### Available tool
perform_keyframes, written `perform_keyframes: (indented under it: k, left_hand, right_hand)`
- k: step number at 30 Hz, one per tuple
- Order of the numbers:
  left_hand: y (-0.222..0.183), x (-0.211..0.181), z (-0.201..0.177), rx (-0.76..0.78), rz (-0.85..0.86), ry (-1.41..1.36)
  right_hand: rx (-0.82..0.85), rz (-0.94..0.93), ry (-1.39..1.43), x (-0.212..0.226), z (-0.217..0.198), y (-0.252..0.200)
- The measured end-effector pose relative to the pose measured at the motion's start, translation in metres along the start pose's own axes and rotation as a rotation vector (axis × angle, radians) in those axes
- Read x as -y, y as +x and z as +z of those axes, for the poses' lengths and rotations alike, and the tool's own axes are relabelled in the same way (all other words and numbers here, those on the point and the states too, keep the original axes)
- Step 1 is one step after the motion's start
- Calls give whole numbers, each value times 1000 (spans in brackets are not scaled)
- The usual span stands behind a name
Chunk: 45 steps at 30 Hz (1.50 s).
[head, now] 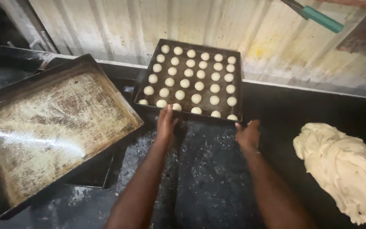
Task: The person shapes portions of dough by hand into small balls and places them onto metal baking trays.
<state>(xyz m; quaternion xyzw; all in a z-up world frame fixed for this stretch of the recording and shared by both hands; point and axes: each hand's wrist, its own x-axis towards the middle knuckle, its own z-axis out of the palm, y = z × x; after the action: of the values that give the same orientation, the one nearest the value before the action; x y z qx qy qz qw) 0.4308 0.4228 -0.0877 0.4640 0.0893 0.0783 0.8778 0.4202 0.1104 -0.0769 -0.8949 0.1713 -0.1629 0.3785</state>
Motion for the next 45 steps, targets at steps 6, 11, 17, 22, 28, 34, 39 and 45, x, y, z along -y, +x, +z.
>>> perform_keyframes:
  k: [6,11,17,22,28,34,39,45]
  left_hand:
    - [-108,-44,-26,133,-115,-29]
    - [-217,-105,-86,60,114,371]
    - [-227,-197,-168,-631,787,1472]
    - [-216,-233,-289,-1030,529,1431]
    - [-209,-266,-391,-713,18,765]
    - [-193,-234,-442,-620,-57,658]
    - [-237,-175,-406,-534,217,1356]
    - [-363,-122,-349,-429,172,1643]
  right_hand:
    - [115,-53,197,-30,0,-8]
    - [-7,-466,194,-63,-14,-89]
    - [-45,-485,50,-49,-27,-106]
    - [-6,-465,42,-60,-25,-103]
    - [2,-545,118,-62,-19,-93]
    - [36,-480,160,-55,-24,-94]
    - [64,-402,318,-60,-25,-86]
    - [233,-3,906,-82,-64,-108]
